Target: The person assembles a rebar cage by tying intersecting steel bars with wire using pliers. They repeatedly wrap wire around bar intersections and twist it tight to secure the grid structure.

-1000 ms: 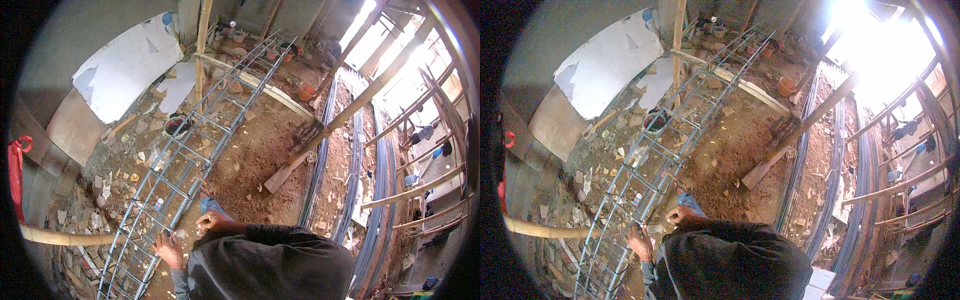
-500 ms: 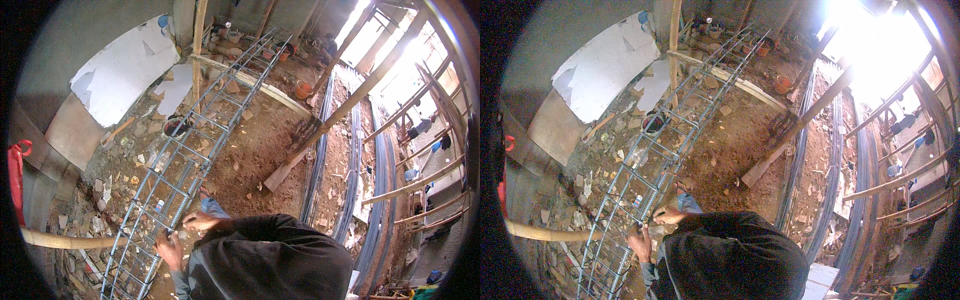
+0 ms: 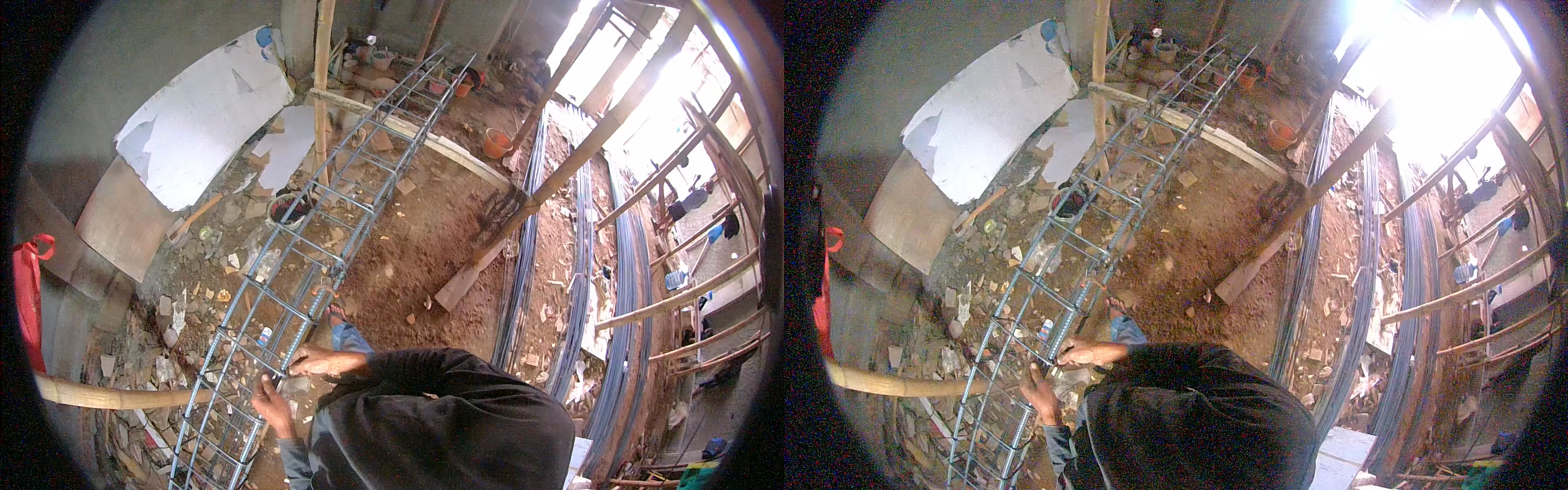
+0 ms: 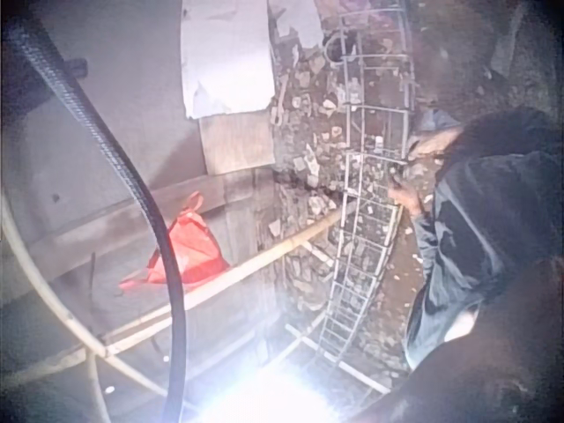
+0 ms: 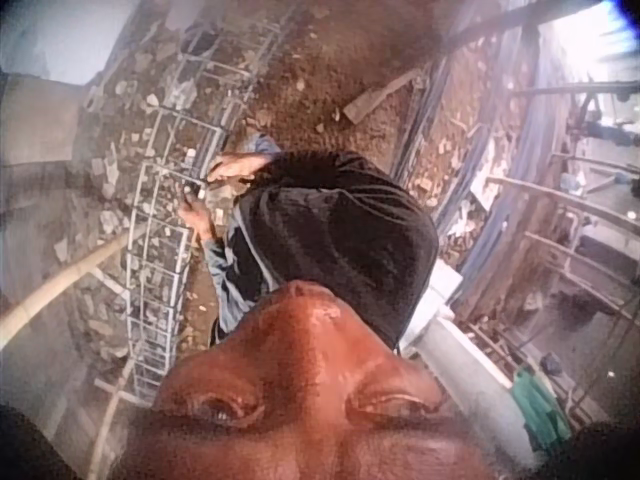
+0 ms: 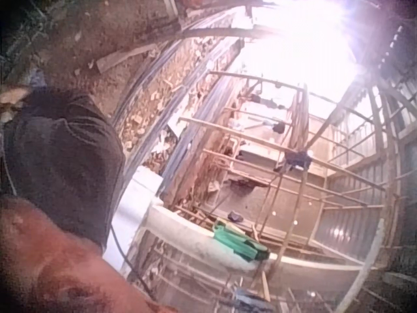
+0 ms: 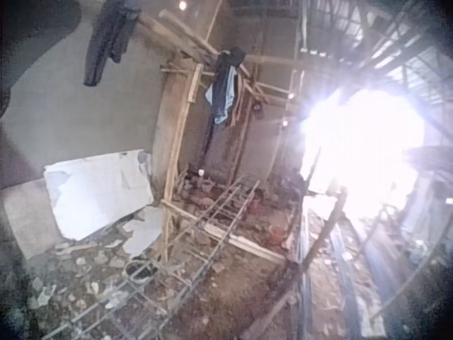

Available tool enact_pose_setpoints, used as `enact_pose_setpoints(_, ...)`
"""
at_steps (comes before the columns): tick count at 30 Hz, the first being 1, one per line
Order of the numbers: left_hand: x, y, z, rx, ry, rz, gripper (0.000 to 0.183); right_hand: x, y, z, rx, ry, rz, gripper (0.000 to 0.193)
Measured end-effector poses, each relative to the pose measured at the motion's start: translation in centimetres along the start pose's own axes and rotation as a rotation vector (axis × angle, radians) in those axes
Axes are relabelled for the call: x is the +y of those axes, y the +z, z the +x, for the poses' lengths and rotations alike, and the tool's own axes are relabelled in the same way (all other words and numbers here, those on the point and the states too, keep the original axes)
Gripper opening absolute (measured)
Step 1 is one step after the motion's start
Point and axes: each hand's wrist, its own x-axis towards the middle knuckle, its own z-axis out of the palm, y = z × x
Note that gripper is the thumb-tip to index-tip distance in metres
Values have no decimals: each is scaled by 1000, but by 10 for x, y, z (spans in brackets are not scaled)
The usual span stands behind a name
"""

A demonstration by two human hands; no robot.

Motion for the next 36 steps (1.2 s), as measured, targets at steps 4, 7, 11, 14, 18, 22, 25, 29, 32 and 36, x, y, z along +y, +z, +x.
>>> enact_pose_setpoints(4,2,0,-3,9,-117,-185,33,-17,2,0,-20,97,62,28)
enact_pose_setpoints(7,8,-5,-8,-15,-94,-98,30,-29,4,-7,15,94,69,30)
enact_pose_setpoints(11,16,-11,-11,-36,7,27,25,-43,4,-17,77,137,-30,34)
enact_pose_setpoints(14,17,-9,-10,-11,-4,210,19,-46,3,-19,101,48,-395,29)
enact_pose_setpoints(18,19,-8,-17,63,273,321,12,-41,7,-31,27,261,166,26)
enact_pose_setpoints(22,25,-6,-18,31,173,205,15,-39,9,-38,92,334,422,24)
enact_pose_setpoints(25,30,-8,-18,55,164,278,16,-45,12,-39,88,342,450,24)
enact_pose_setpoints(29,29,-6,-20,66,167,253,17,-56,13,-39,69,401,432,22)
enact_pose_setpoints(32,24,-1,-21,67,251,247,13,-63,15,-40,109,397,463,22)
enact_pose_setpoints(36,21,1,-22,62,354,373,13,-70,17,-44,99,402,505,19)
